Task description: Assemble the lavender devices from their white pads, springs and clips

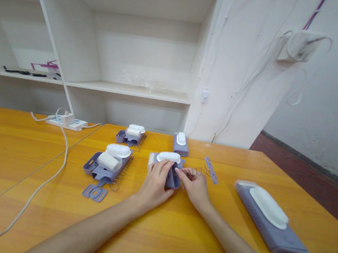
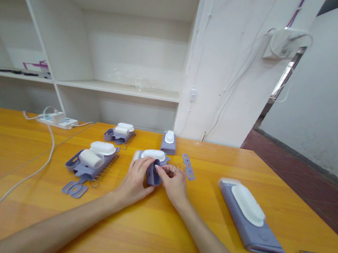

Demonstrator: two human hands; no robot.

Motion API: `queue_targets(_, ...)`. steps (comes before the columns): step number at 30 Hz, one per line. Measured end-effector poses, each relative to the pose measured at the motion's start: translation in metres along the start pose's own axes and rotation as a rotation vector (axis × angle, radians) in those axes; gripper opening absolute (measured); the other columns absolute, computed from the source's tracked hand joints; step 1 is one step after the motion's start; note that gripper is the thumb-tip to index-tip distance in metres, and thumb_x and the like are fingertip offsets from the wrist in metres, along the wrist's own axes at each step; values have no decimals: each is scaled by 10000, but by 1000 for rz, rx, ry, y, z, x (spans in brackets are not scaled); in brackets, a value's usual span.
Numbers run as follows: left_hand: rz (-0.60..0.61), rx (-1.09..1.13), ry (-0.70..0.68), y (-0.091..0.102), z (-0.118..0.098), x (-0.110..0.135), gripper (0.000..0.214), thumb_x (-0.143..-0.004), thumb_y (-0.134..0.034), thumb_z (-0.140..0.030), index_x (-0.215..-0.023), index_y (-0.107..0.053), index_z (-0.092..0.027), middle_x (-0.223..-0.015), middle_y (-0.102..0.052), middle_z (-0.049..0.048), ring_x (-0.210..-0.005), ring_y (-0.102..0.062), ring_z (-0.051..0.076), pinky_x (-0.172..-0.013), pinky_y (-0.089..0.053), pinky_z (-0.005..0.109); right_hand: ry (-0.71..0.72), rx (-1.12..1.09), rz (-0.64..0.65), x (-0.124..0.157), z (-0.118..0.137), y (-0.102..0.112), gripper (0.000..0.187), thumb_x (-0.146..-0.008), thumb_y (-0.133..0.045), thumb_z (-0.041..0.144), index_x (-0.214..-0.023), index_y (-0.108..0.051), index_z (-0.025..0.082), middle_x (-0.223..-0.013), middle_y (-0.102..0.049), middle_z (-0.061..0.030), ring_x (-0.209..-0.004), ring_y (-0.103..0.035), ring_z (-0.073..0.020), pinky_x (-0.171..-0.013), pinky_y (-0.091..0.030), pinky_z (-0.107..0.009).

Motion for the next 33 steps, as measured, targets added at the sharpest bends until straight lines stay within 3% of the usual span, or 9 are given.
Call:
queue_targets(12, -55, -10, 43, 1, 0, 0, 678, -677, -595, -171, -1295, -318, -201, -1255, -478, 129, -1195, -422, 279, -966, -335, 480, -38, -71, 45, 1, 3, -3, 318, -643, -689, 445, -770, -699, 154, -558, -639, -25, -451, -535, -134, -405, -424, -233)
queue_targets(20, -47, 10, -57, -1, 5, 1, 693, -684, -600, -208, -1315, -313, -213, -1296, -480, 105, -1235, -413, 261, -1071, -257, 513, -36, -28, 41, 0, 12, -3, 194, -629, -682, 373, -669, -694, 183, -627, -689, -47, -572, -619, -189, -543, -510, -294)
queue_targets(28, -29, 41, -150, -1, 7, 5, 737, -659, -636, -215, -1323, -317, -201, -1295, -476, 107, -1230, -423, 253, -1088, -283, 480, 4, 24, 37, 5, 19, -1, 190, -627, -651, 381, -513, -633, 230, -525, -634, -24, -500, -565, -176, -454, -456, -268)
queue_targets(33, -42, 63, -97, -1, 4, 2, 700, -659, -636, -217, -1292, -338, -191, -1249, -484, 114, -1203, -432, 253, -1077, -287, 478, -2, 38, 25, 5, 11, -2, 143, -658, -643, 338, -613, -657, 203, -555, -609, -19, -515, -529, -150, -472, -428, -249)
Point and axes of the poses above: each hand's wrist, its own x-axis away from the middle knuckle, its own y-axis out of the back of the hand, z = x × y, the point moved 1 cm from there along -x, towards the middle knuckle
